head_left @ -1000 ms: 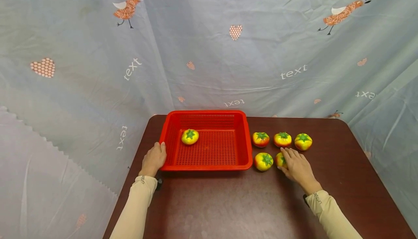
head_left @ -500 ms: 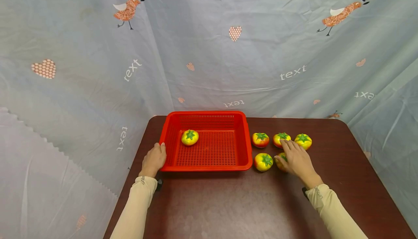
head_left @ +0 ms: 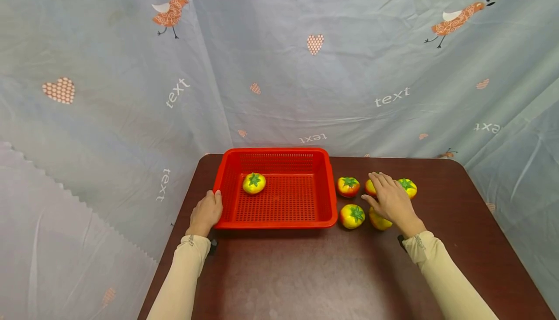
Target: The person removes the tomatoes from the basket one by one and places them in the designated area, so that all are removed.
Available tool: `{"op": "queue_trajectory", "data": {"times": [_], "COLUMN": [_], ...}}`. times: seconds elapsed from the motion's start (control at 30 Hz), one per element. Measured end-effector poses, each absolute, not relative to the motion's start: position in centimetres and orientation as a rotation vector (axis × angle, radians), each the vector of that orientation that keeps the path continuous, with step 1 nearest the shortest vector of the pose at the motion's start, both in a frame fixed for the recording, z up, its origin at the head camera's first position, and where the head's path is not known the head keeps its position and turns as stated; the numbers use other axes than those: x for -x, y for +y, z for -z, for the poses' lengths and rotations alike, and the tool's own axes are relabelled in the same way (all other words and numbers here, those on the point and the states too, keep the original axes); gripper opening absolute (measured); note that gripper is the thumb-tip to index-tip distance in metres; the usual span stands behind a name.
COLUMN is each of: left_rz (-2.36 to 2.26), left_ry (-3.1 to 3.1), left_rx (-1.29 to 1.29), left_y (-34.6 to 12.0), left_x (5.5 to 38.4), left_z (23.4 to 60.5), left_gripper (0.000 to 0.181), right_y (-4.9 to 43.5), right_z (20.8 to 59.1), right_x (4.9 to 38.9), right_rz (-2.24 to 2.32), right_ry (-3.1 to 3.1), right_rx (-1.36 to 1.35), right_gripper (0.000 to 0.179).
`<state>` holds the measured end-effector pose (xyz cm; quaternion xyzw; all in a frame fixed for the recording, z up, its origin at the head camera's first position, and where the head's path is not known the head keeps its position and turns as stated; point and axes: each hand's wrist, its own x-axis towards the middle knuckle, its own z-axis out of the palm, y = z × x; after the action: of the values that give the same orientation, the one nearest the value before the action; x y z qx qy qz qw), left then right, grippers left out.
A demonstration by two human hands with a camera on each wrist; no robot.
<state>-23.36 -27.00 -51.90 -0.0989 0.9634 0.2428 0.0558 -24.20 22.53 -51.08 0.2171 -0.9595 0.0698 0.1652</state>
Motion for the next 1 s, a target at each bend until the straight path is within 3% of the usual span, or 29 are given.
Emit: {"op": "queue_trajectory", "data": {"times": [1.0], "left_rz": [-0.720], "left_ry": [2.910], "left_rx": [0.318], "left_y": [-27.1], "left_x": [23.5], "left_z": [52.1], "left_gripper": [0.054], "right_y": [14.8], "right_z": [45.4], "right_x": [28.4], "right_rz": [-0.222], "right_ry": [-2.686], "right_rx": [-0.689], "right_gripper": [0.068]}}
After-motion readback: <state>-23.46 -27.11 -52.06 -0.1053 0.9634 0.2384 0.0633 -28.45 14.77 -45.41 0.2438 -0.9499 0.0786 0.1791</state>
